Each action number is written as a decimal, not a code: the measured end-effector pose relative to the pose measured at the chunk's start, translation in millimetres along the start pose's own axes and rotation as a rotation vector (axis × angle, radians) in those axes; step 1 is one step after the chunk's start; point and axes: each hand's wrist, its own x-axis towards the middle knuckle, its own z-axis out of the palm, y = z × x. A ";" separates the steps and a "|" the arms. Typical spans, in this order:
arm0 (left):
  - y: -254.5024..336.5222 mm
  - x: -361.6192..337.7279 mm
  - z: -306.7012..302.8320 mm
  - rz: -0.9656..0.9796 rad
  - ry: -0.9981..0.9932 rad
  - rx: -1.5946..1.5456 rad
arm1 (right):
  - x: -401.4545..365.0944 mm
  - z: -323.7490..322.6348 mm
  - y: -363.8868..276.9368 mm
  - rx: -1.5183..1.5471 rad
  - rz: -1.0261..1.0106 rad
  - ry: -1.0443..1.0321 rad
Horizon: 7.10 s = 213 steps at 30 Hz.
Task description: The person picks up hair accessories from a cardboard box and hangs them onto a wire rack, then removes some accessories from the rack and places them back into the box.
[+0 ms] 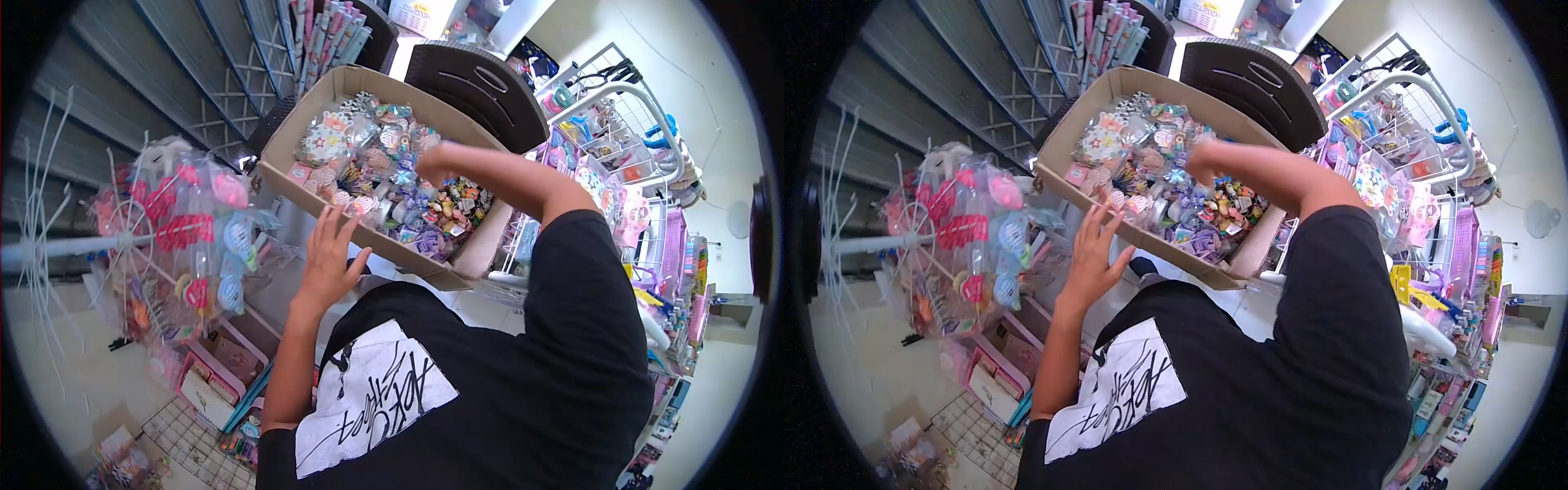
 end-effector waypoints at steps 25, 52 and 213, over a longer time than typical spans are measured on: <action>4.6 86.4 19.2 -0.961 -0.440 -1.901 | -118.5 -26.2 -31.9 0.582 -0.527 0.796; -30.5 -70.3 -11.9 -0.934 0.347 -1.425 | 66.9 150.6 -11.0 0.016 -0.152 0.660; 157.2 -550.1 -49.1 -0.879 2.038 -0.397 | -139.0 -138.1 -961.7 0.863 -1.774 0.193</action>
